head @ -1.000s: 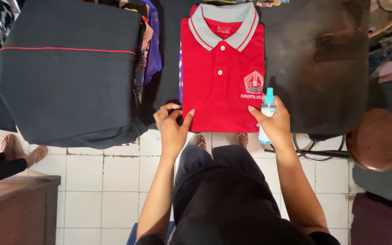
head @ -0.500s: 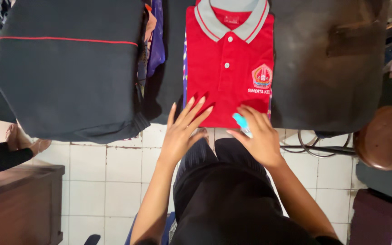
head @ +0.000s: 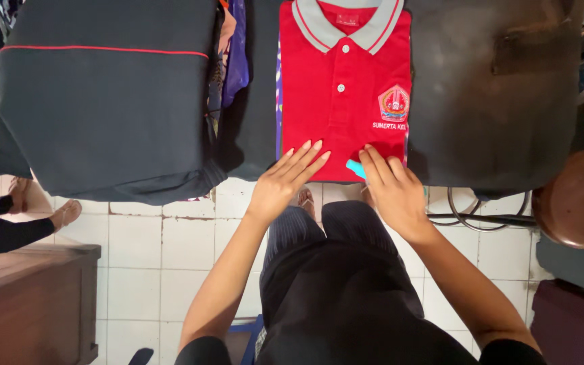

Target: The person folds various garments on a table, including patterned shirts, a green t-shirt, a red polo shirt, and a pink dress. They use a spray bottle to mist each item before folding it neatly into a stack.

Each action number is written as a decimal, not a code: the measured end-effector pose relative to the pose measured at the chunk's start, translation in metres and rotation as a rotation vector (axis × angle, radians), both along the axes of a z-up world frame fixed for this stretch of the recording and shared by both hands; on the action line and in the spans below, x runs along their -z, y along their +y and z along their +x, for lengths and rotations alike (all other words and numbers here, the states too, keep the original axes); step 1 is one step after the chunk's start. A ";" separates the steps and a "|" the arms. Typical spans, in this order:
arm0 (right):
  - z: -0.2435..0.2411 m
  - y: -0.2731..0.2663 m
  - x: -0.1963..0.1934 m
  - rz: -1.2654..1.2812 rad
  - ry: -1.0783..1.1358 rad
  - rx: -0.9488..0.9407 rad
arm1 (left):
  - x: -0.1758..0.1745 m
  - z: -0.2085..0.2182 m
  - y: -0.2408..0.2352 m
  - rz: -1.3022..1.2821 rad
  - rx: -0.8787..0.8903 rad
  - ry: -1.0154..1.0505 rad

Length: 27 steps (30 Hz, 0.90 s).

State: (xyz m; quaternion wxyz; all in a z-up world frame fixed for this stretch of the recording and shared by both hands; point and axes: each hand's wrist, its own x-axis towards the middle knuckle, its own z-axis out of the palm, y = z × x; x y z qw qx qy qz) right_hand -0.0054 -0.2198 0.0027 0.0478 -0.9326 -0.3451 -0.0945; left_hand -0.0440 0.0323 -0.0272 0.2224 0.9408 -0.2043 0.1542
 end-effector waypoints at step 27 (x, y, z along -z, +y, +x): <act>0.173 0.009 -0.006 0.430 0.227 0.319 | 0.018 0.175 -0.046 -0.109 -0.413 0.134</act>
